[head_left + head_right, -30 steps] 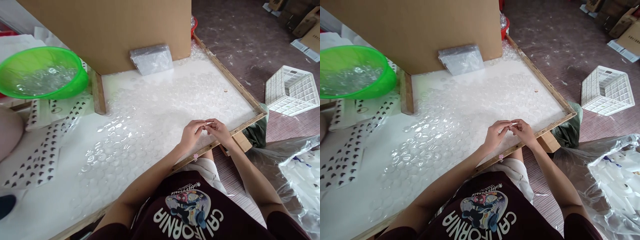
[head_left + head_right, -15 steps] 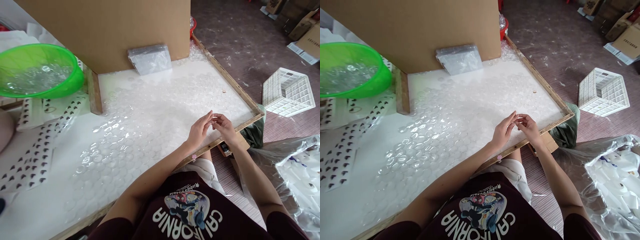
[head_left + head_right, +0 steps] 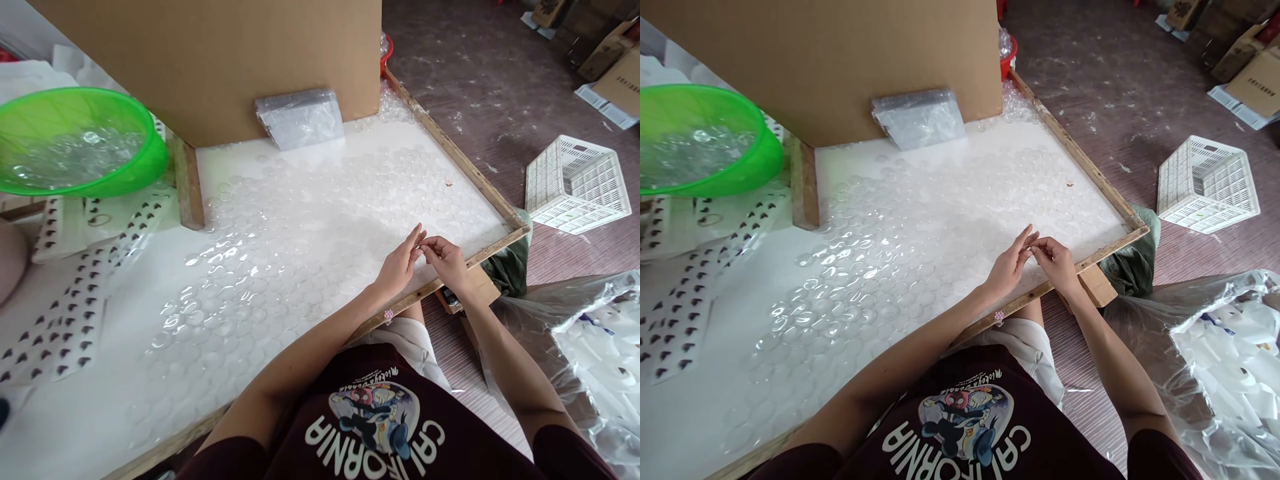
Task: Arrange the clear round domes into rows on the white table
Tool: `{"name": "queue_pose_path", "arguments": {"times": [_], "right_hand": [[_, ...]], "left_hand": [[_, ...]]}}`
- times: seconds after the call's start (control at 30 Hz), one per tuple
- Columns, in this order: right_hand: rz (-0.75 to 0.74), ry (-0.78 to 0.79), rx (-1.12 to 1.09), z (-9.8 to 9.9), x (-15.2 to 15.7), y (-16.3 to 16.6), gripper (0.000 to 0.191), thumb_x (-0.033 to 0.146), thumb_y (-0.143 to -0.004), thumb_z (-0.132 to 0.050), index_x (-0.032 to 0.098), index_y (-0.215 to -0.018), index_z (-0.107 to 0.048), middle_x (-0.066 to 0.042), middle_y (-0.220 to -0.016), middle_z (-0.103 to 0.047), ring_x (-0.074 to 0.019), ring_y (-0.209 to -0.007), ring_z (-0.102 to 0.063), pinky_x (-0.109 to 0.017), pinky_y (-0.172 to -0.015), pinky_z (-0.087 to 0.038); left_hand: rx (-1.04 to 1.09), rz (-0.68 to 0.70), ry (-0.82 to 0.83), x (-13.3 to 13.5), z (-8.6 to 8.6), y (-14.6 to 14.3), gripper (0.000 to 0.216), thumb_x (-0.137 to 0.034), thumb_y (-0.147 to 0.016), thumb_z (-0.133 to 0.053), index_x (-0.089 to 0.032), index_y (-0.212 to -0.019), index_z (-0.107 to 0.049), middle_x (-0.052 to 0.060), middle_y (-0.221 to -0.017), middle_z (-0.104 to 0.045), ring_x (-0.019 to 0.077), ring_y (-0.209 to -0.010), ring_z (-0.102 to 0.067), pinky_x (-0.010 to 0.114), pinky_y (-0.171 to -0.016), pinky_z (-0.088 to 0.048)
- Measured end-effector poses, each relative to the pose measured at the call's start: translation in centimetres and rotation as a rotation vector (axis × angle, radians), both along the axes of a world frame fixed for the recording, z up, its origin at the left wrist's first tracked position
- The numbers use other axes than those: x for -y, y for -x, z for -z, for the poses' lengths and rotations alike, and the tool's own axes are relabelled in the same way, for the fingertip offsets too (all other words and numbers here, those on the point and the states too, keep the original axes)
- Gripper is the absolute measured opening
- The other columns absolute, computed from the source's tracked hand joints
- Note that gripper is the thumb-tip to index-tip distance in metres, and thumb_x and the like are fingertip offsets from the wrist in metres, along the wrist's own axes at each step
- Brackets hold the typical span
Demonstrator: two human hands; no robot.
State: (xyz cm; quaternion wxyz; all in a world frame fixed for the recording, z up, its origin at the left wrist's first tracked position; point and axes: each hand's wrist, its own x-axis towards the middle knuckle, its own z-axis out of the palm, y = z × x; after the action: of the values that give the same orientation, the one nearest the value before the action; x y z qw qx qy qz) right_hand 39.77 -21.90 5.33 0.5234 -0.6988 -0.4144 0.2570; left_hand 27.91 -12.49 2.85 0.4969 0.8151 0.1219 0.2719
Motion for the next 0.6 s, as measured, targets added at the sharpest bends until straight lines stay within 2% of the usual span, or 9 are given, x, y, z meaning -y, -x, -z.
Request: {"name": "queue_pose_path", "arguments": {"times": [0.1, 0.2, 0.27, 0.33, 0.47, 0.6], "right_hand": [[-0.018, 0.024, -0.025, 0.3, 0.5, 0.0, 0.025, 0.040, -0.086, -0.059, 0.021, -0.101, -0.065, -0.005, -0.091, -0.069, -0.0170, -0.076, -0.061, -0.031, -0.068, -0.049], [0.050, 0.080, 0.094, 0.3, 1.6, -1.5, 0.023, 0.036, -0.085, -0.059, 0.020, -0.100, -0.066, -0.006, -0.090, -0.070, -0.0184, -0.076, -0.063, -0.032, -0.069, -0.049], [0.152, 0.123, 0.276, 0.3, 2.5, -3.6, 0.021, 0.034, -0.085, -0.058, 0.020, -0.096, -0.067, -0.006, -0.083, -0.070, -0.0189, -0.072, -0.062, -0.033, -0.069, -0.048], [0.190, 0.185, 0.447, 0.4, 3.5, -6.1, 0.020, 0.032, -0.085, -0.056, 0.020, -0.096, -0.068, -0.006, -0.080, -0.069, -0.0193, -0.068, -0.061, -0.033, -0.068, -0.047], [0.139, 0.323, 0.655, 1.6, 4.6, -9.5, 0.016, 0.025, -0.083, -0.052, 0.020, -0.091, -0.066, -0.007, -0.081, -0.069, -0.0205, -0.067, -0.059, -0.033, -0.067, -0.044], [0.093, 0.399, 0.861, 2.5, 4.1, -9.9, 0.015, 0.017, -0.084, -0.049, 0.019, -0.088, -0.063, -0.009, -0.087, -0.070, -0.0236, -0.077, -0.062, -0.036, -0.078, -0.041]], "left_hand": [[-0.052, 0.013, -0.008, 0.4, 0.3, -0.1, 0.057, -0.028, -0.106, -0.035, -0.032, -0.158, -0.010, 0.011, -0.154, -0.044, 0.0242, -0.139, -0.047, 0.044, -0.105, -0.051], [-0.092, 0.027, -0.033, 0.5, 0.3, 0.2, 0.062, -0.036, -0.105, -0.038, -0.026, -0.158, -0.007, 0.016, -0.156, -0.038, 0.0263, -0.143, -0.040, 0.044, -0.108, -0.048], [-0.127, 0.021, -0.083, 0.2, 0.4, 0.6, 0.062, -0.040, -0.104, -0.041, -0.023, -0.157, -0.013, 0.017, -0.155, -0.039, 0.0278, -0.143, -0.040, 0.045, -0.111, -0.045], [-0.164, 0.012, -0.150, -0.2, 0.6, 1.0, 0.057, -0.041, -0.103, -0.043, -0.022, -0.154, -0.024, 0.017, -0.151, -0.043, 0.0290, -0.142, -0.041, 0.048, -0.112, -0.043], [-0.183, -0.010, -0.258, -1.0, 1.3, 1.7, 0.046, -0.035, -0.102, -0.045, -0.022, -0.146, -0.038, 0.015, -0.145, -0.049, 0.0290, -0.138, -0.045, 0.049, -0.112, -0.043], [-0.177, -0.004, -0.328, -1.1, 1.6, 2.1, 0.046, -0.028, -0.100, -0.047, -0.022, -0.145, -0.038, 0.015, -0.144, -0.049, 0.0283, -0.138, -0.044, 0.050, -0.113, -0.041]]}}
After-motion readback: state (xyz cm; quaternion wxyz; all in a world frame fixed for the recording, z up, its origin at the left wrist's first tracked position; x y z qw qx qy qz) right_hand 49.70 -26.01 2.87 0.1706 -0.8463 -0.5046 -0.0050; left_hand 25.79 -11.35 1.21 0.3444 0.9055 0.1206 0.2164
